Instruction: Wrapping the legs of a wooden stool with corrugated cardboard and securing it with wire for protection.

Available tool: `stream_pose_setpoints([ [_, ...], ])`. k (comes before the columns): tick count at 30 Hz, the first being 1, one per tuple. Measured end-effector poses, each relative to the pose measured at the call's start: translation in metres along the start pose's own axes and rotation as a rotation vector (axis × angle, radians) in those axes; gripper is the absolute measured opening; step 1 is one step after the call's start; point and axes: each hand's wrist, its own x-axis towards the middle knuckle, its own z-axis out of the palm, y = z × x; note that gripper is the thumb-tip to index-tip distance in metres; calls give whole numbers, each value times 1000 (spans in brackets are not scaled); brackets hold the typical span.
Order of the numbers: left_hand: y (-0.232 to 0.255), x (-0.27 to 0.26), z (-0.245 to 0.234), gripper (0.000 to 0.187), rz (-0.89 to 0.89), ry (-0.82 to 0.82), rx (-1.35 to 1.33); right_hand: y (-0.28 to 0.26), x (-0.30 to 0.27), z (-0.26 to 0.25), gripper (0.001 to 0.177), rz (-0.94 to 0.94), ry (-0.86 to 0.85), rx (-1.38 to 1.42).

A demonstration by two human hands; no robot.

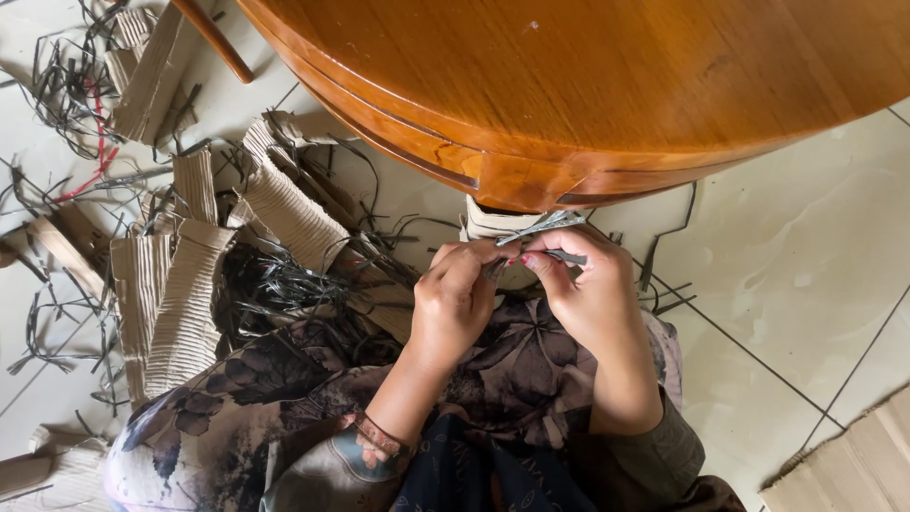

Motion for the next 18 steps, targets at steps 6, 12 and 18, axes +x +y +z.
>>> stream_pose_setpoints([
  [6, 3, 0, -2, 15, -40, -1, -5, 4, 1, 0, 5, 98, -50, 133],
  [12, 13, 2, -5, 15, -104, -15, -23, 5, 2, 0, 7, 130, -63, 189],
  [18, 29, 2, -6, 27, -104, -73, -41, 7, -3, 2, 7, 95, 30, 128],
])
